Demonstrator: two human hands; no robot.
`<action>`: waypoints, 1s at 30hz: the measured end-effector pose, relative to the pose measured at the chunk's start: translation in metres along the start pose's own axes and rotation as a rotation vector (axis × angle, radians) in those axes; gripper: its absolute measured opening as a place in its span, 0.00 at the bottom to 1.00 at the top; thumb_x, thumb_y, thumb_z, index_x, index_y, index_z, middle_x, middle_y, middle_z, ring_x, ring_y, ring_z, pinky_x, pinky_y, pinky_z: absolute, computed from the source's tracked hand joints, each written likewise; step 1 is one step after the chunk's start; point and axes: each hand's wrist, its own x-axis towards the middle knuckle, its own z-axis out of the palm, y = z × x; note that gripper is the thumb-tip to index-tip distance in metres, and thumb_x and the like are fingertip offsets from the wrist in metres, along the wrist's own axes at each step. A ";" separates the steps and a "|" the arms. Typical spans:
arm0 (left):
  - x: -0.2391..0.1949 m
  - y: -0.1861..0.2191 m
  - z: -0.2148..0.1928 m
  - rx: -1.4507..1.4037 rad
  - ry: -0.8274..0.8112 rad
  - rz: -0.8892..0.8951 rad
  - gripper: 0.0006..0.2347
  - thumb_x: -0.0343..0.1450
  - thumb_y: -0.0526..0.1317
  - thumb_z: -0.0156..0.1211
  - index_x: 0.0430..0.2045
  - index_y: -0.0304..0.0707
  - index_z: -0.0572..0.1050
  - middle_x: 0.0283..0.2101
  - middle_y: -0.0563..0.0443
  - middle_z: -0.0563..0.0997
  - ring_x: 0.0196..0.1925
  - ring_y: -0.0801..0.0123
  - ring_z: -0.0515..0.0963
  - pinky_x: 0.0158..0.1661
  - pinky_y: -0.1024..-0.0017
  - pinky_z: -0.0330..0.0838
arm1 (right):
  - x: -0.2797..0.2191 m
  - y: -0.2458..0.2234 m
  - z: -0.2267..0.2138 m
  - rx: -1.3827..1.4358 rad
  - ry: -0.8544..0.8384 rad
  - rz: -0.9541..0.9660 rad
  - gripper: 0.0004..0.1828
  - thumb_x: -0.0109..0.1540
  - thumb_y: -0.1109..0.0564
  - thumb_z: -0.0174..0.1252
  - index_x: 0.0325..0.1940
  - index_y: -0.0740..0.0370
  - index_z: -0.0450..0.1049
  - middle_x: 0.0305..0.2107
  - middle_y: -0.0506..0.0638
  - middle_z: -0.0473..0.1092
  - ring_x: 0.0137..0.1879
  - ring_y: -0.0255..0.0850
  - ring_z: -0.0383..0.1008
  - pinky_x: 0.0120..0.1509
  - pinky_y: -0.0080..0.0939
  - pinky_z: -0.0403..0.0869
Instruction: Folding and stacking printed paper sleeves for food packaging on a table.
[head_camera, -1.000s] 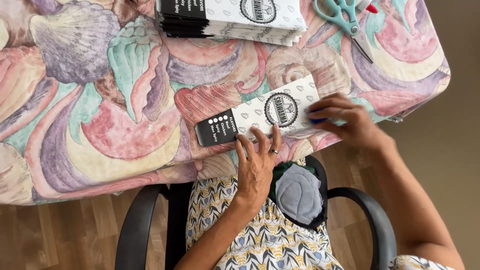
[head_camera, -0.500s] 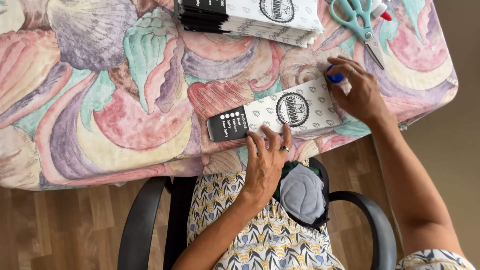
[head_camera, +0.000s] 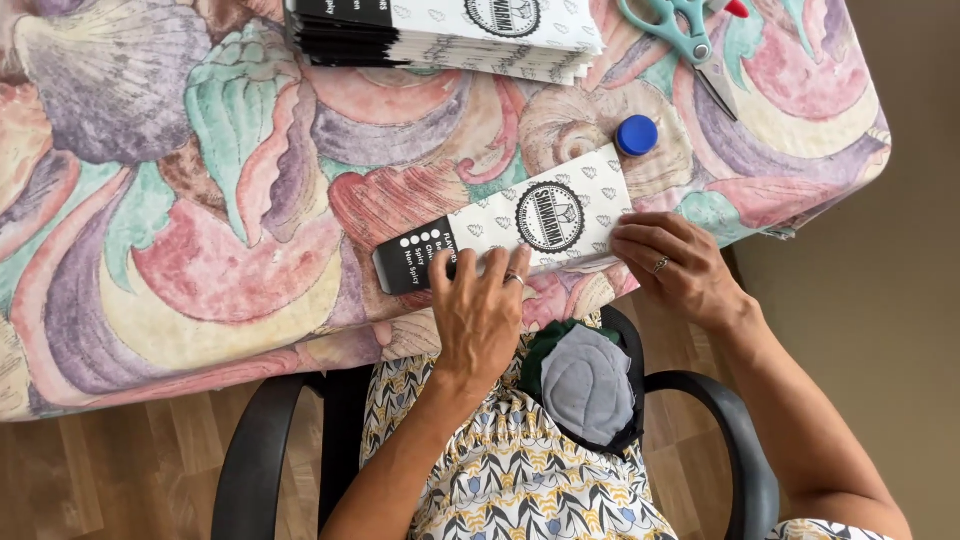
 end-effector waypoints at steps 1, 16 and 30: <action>-0.001 0.001 -0.001 0.008 0.006 -0.009 0.17 0.64 0.37 0.70 0.48 0.46 0.81 0.38 0.48 0.79 0.43 0.58 0.76 0.55 0.44 0.60 | 0.000 0.001 0.000 -0.021 -0.011 -0.023 0.03 0.61 0.72 0.61 0.37 0.74 0.80 0.35 0.66 0.77 0.44 0.63 0.80 0.47 0.57 0.79; 0.010 0.008 -0.003 -0.105 0.027 0.061 0.05 0.63 0.28 0.69 0.30 0.31 0.83 0.38 0.39 0.83 0.47 0.55 0.81 0.62 0.44 0.59 | -0.001 0.012 0.002 0.099 -0.044 0.094 0.01 0.61 0.66 0.63 0.36 0.68 0.78 0.34 0.59 0.75 0.42 0.58 0.77 0.45 0.54 0.77; 0.016 -0.011 0.005 -0.201 0.059 0.175 0.04 0.65 0.29 0.70 0.30 0.29 0.82 0.34 0.38 0.82 0.36 0.62 0.84 0.59 0.54 0.69 | 0.001 0.096 0.002 -0.052 -0.029 0.412 0.08 0.65 0.67 0.70 0.48 0.68 0.81 0.47 0.64 0.77 0.53 0.62 0.77 0.53 0.57 0.76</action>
